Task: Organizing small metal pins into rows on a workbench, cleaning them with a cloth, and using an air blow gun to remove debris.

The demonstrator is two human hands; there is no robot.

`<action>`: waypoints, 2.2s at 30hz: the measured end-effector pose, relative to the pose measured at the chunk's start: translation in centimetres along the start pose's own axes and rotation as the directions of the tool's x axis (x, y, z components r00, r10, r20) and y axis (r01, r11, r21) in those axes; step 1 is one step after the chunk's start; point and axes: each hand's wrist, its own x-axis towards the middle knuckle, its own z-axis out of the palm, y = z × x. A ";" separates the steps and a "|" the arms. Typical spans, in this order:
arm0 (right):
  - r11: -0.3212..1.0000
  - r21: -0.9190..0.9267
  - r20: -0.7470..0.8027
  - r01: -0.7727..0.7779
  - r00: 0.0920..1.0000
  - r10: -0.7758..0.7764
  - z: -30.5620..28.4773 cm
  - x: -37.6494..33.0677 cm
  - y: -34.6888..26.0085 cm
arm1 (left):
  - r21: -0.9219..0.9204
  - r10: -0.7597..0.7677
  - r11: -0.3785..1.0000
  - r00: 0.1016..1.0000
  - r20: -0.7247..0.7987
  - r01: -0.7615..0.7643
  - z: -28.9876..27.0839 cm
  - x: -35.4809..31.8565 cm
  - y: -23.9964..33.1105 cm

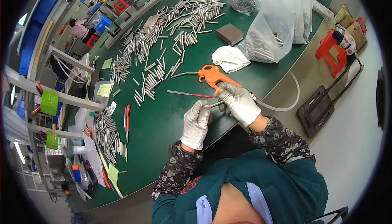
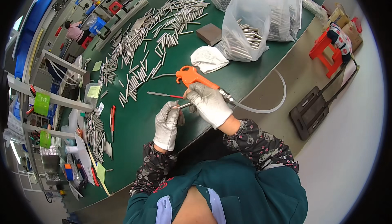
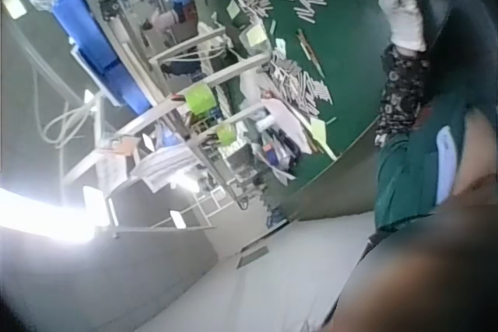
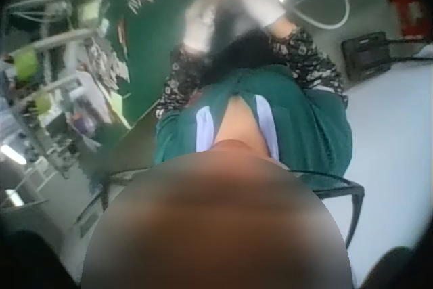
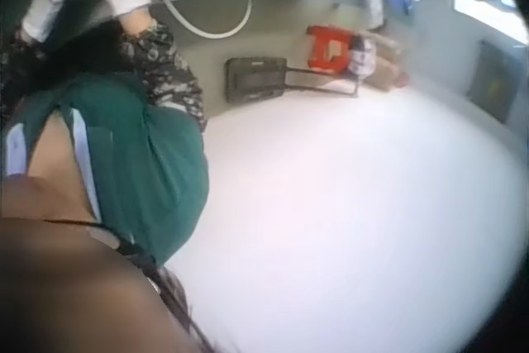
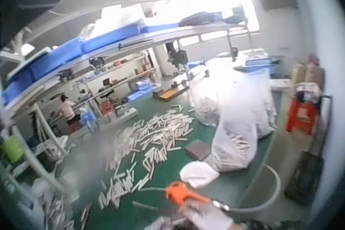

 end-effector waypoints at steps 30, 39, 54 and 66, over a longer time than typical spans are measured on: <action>0.693 -0.287 -0.012 0.661 0.721 -0.693 -3.9 -3.8 -5.6 | -0.319 -0.041 0.947 0.999 -0.010 0.036 0.6 -2.1 2.6; 0.071 -0.983 0.046 0.167 0.609 -0.792 -13.4 1.0 -14.0 | 0.063 0.132 0.991 0.964 -0.230 -0.121 -4.0 -6.0 -2.2; -0.134 -0.983 0.167 0.126 0.913 -0.371 -15.4 1.0 -15.0 | 0.569 0.366 0.755 0.930 0.046 -0.325 -4.3 -7.2 -1.8; 0.334 -0.940 -0.176 0.065 0.748 -0.639 -18.8 8.3 -12.9 | 0.547 0.409 0.738 0.907 0.102 -0.394 -3.4 -5.7 -1.3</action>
